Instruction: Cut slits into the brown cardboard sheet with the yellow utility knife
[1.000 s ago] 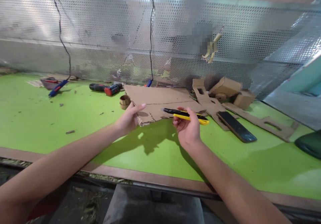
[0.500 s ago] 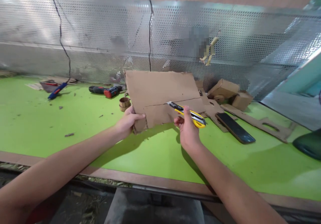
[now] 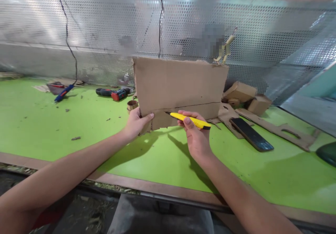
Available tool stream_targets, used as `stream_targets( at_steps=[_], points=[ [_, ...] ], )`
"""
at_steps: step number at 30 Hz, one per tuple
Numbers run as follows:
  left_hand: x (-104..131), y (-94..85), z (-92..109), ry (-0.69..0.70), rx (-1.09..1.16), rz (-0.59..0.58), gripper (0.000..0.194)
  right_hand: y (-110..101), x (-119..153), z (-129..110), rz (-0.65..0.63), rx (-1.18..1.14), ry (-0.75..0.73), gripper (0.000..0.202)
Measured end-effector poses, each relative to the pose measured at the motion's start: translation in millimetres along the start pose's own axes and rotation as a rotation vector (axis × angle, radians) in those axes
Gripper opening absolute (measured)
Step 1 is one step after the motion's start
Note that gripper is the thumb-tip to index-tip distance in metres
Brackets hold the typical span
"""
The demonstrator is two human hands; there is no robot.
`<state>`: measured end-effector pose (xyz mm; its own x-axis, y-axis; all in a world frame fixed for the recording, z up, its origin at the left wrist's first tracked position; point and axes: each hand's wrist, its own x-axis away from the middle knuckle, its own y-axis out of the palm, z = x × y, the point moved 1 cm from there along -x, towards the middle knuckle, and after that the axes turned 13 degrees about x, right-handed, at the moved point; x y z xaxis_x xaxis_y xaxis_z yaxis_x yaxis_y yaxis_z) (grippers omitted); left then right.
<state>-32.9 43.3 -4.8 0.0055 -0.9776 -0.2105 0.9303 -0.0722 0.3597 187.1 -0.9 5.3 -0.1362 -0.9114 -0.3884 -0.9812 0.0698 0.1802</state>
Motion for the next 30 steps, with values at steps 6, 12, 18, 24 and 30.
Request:
stream_targets(
  at_steps=[6, 12, 18, 24, 30],
  points=[
    [0.7, 0.6, 0.1, 0.116, -0.145, -0.038, 0.044, 5.5, 6.2, -10.7, -0.033, -0.009, -0.015, 0.015],
    [3.0, 2.3, 5.8, 0.148, -0.278, -0.013, 0.041, 5.8, 3.5, -11.0, -0.072, -0.048, 0.048, 0.019],
    [1.0, 1.5, 6.0, 0.174, -0.326, 0.01, 0.04, 6.7, 4.6, -6.7, -0.139, -0.067, 0.077, 0.02],
    [1.2, 1.1, 5.5, 0.168, -0.329, 0.017, 0.042, 7.1, 3.4, -4.1, -0.152, -0.073, 0.098, 0.022],
    [2.8, 2.5, 7.9, 0.151, -0.349, 0.011, 0.045, 4.2, 0.1, -3.5, -0.187, -0.073, 0.094, 0.022]
  ],
)
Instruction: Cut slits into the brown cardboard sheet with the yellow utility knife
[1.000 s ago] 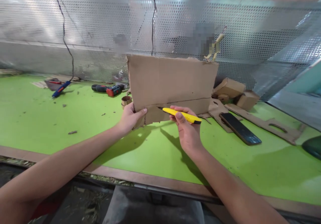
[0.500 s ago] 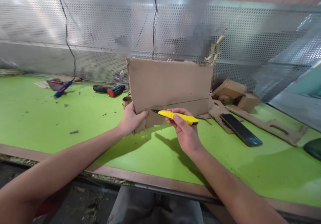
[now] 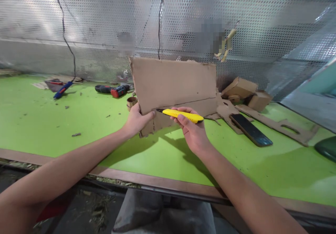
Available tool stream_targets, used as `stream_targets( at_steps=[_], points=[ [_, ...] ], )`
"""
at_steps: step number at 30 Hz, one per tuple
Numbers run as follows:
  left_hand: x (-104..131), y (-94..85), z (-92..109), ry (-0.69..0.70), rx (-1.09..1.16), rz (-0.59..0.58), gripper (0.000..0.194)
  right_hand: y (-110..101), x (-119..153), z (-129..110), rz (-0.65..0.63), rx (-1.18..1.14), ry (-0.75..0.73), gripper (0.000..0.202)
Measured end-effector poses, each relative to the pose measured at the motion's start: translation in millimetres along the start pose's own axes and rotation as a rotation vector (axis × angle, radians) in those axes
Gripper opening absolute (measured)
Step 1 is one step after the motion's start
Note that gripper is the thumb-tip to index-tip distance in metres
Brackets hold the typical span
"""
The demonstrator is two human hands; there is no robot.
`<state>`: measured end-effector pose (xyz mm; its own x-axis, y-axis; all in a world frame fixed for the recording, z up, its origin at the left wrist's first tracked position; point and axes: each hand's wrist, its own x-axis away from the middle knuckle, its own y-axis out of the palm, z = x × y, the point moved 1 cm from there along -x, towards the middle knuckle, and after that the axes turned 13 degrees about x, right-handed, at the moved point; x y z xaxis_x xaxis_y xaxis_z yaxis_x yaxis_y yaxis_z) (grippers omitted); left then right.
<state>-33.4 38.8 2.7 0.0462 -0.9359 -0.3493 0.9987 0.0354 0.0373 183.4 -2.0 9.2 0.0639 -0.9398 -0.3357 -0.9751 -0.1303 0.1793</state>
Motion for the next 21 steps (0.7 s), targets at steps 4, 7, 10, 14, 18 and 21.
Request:
stream_targets(
  at_steps=[4, 7, 10, 14, 18, 21],
  points=[
    [1.6, -0.6, 0.5, 0.027, -0.036, -0.003, 0.044, -1.8, -1.7, -2.1, 0.013, -0.007, 0.029, 0.025],
    [3.4, -1.0, 2.1, 0.077, -0.049, -0.026, 0.048, -1.7, -2.9, -4.7, 0.017, -0.012, 0.039, 0.027],
    [5.5, -0.7, 4.9, 0.114, -0.087, -0.028, 0.051, -0.7, -3.8, -5.0, 0.0, 0.005, 0.043, 0.028],
    [6.6, -0.3, 6.8, 0.135, -0.149, -0.023, 0.049, -3.5, -7.9, -1.5, 0.025, 0.084, 0.029, 0.024],
    [3.8, -1.9, 6.6, 0.128, -0.101, -0.019, 0.054, -19.7, -19.1, -2.4, 0.22, 0.142, -0.082, 0.02],
    [1.5, -2.9, 5.9, 0.094, -0.05, -0.021, 0.056, -33.4, -26.3, -3.4, 0.349, 0.182, -0.133, 0.018]
  ],
)
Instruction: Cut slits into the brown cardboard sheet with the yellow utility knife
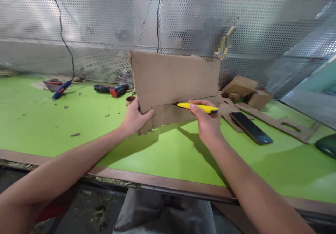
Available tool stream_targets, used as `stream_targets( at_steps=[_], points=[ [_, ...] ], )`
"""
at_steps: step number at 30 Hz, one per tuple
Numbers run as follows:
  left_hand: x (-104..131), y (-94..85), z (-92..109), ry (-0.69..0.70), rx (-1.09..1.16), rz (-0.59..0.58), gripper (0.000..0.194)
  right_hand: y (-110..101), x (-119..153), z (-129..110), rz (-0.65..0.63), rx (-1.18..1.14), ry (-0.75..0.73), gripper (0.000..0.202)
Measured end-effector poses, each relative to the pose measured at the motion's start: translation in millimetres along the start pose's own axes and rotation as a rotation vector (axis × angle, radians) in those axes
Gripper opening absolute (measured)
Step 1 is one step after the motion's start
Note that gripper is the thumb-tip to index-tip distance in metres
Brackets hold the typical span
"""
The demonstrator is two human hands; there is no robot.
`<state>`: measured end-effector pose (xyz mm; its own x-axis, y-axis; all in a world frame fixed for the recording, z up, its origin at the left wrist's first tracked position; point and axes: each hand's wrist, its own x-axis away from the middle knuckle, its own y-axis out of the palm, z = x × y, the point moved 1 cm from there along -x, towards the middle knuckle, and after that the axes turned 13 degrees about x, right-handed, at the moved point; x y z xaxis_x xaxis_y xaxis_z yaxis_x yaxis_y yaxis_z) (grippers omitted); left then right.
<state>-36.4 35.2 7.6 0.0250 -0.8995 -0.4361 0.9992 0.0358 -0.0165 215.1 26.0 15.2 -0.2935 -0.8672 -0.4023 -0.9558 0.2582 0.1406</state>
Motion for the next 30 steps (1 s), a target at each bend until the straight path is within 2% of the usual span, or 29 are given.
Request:
stream_targets(
  at_steps=[3, 9, 14, 19, 22, 27, 30],
  points=[
    [-0.5, -0.6, -1.0, -0.014, -0.009, -0.009, 0.054, -3.1, -1.8, 2.1, 0.005, 0.033, -0.021, 0.016],
    [1.3, -1.6, -2.7, 0.017, -0.05, -0.011, 0.053, 6.0, 12.0, -1.6, 0.028, 0.122, -0.048, 0.015],
    [2.1, -0.2, -5.4, -0.01, 0.013, -0.038, 0.053, 9.6, 16.5, -1.9, 0.051, 0.073, -0.021, 0.015],
    [1.7, -0.4, -6.1, -0.027, 0.001, -0.018, 0.055, 10.0, 18.3, 2.4, 0.042, 0.003, 0.027, 0.017],
    [0.8, -0.3, -6.8, -0.047, 0.021, -0.015, 0.059, 11.6, 19.1, 0.1, 0.082, -0.059, 0.07, 0.021],
    [-1.5, 1.5, -10.9, -0.152, 0.226, -0.046, 0.058, 10.8, 14.5, -5.2, 0.221, -0.249, 0.254, 0.028],
    [-1.9, 2.6, -14.6, -0.185, 0.375, -0.062, 0.054, 8.4, 11.8, -4.9, 0.254, -0.289, 0.303, 0.028]
  ],
)
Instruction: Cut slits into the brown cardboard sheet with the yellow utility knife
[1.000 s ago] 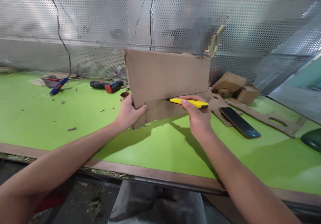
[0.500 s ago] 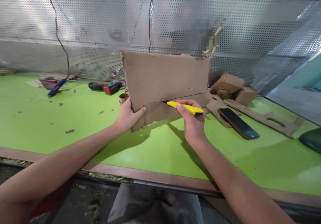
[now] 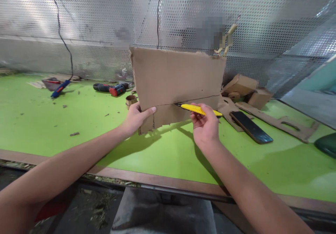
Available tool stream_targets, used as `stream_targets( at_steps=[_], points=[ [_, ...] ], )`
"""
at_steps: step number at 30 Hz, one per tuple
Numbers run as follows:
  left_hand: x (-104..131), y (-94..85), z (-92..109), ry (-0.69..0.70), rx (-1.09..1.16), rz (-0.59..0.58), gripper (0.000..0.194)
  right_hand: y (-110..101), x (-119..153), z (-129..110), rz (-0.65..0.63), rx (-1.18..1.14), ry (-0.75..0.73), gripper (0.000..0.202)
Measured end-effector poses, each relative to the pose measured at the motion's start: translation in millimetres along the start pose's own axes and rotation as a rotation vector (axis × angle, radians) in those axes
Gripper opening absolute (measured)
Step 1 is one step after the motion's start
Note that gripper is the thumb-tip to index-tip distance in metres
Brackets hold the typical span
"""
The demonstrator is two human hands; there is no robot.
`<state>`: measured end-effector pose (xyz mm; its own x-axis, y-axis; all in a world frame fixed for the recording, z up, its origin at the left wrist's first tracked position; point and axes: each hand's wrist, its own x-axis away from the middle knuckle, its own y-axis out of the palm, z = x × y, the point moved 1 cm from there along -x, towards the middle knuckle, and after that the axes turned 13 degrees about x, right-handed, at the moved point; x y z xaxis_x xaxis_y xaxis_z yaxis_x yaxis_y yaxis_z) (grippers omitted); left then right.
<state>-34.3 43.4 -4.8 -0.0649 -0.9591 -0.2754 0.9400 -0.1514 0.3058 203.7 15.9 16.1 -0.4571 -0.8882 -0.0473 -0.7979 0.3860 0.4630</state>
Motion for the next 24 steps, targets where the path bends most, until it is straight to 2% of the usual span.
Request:
stream_targets(
  at_steps=[3, 7, 11, 16, 18, 20, 24],
  points=[
    [-1.0, -1.6, -3.3, 0.034, 0.045, 0.023, 0.051, -0.4, 0.5, 0.7, -0.016, -0.007, -0.028, 0.028],
    [-2.2, -3.5, -4.1, 0.077, -0.036, 0.089, 0.055, 2.4, 6.0, -0.3, -0.052, 0.015, -0.165, 0.024],
    [-2.5, -3.7, -1.3, 0.128, -0.147, 0.143, 0.066, 4.4, 14.3, -1.5, -0.156, 0.076, -0.297, 0.018],
    [-4.9, -5.6, -1.9, 0.212, -0.185, 0.131, 0.059, 1.8, 30.7, -3.0, -0.286, 0.203, -0.529, 0.011],
    [-6.5, -7.3, -3.6, 0.211, -0.162, 0.138, 0.057, 1.4, 34.8, -5.8, -0.312, 0.224, -0.579, 0.013],
    [-7.9, -8.8, -5.3, 0.156, -0.1, 0.143, 0.056, 1.4, 33.4, -9.5, -0.297, 0.162, -0.504, 0.018],
    [-8.8, -9.0, -6.5, -0.032, 0.028, 0.124, 0.059, -0.7, 16.6, -16.2, -0.153, -0.026, -0.151, 0.031]
  ],
)
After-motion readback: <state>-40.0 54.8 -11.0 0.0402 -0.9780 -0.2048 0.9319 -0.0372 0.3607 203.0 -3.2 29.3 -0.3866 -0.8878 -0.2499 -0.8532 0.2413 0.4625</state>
